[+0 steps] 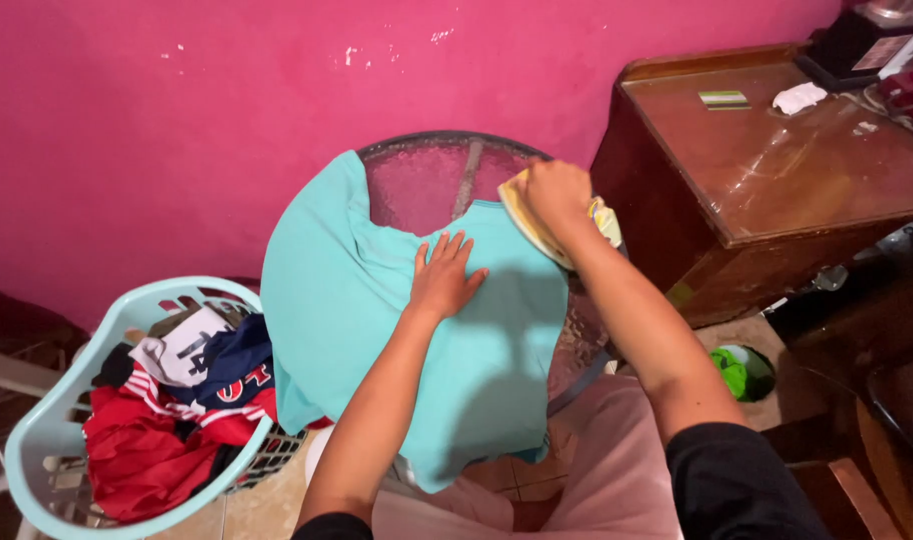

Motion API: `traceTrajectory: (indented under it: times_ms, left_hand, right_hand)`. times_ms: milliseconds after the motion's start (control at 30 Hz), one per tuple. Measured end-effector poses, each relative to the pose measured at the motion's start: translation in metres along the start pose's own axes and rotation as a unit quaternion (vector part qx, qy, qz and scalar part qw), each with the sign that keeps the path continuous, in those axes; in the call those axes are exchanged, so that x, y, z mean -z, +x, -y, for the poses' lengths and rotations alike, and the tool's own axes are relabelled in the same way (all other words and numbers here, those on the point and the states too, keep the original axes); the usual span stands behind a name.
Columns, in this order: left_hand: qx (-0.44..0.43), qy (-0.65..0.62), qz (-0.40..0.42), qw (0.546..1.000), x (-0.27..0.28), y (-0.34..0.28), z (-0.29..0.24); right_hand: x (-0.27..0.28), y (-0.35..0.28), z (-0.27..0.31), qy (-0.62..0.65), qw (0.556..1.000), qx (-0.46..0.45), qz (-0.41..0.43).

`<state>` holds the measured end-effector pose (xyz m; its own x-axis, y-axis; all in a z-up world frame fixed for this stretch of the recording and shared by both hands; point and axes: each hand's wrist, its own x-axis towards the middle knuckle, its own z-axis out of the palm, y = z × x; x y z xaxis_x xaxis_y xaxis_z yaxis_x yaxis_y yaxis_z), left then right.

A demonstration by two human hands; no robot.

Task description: The person irons a light blue t-shirt on a round glass table. They use a yellow iron to smooth the fabric, frequently adjusting the shirt's position and folding it into a smaller rectangle.

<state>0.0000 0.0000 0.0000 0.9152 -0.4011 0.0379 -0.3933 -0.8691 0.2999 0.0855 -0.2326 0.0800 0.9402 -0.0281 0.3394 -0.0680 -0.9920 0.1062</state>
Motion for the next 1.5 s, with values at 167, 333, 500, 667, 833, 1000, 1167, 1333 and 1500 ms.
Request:
traceTrajectory:
  times_ms: [167, 333, 500, 667, 833, 1000, 1167, 1333, 1500]
  left_hand:
    - [-0.004, -0.013, -0.007, 1.000, 0.013, -0.008, -0.007]
    - [-0.010, -0.018, -0.011, 1.000, 0.007, -0.012, 0.000]
    - [-0.009, -0.022, -0.012, 1.000, 0.010, -0.007, -0.001]
    - [-0.007, -0.031, -0.010, 0.999, 0.003, -0.012, 0.001]
    - [-0.016, -0.030, -0.012, 0.999, 0.007, -0.008, 0.001]
    - [-0.016, -0.016, -0.005, 1.000, 0.014, -0.011, -0.003]
    - [-0.018, -0.011, 0.011, 1.000, 0.017, -0.009, -0.003]
    - [-0.017, -0.020, 0.025, 0.999, 0.027, -0.014, -0.008]
    - [-0.002, -0.032, 0.016, 0.999, 0.034, -0.016, -0.013]
  right_hand:
    - [-0.001, -0.001, 0.000, 0.011, 0.999, -0.041, 0.007]
    - [-0.013, 0.003, -0.011, -0.007, 0.998, -0.065, 0.014]
    - [0.008, -0.009, 0.003, 0.003, 0.997, -0.072, 0.026]
    - [-0.009, 0.000, -0.019, -0.032, 0.994, -0.097, 0.031]
    - [0.025, -0.023, -0.012, -0.029, 0.996, -0.083, 0.021]
    - [0.007, -0.015, -0.018, -0.014, 0.995, -0.092, 0.034]
    - [0.048, -0.047, 0.004, -0.020, 0.998, -0.062, 0.020]
    - [0.022, -0.044, 0.015, 0.005, 0.999, -0.034, -0.026]
    - [-0.008, -0.035, 0.033, 0.040, 0.994, -0.045, -0.096]
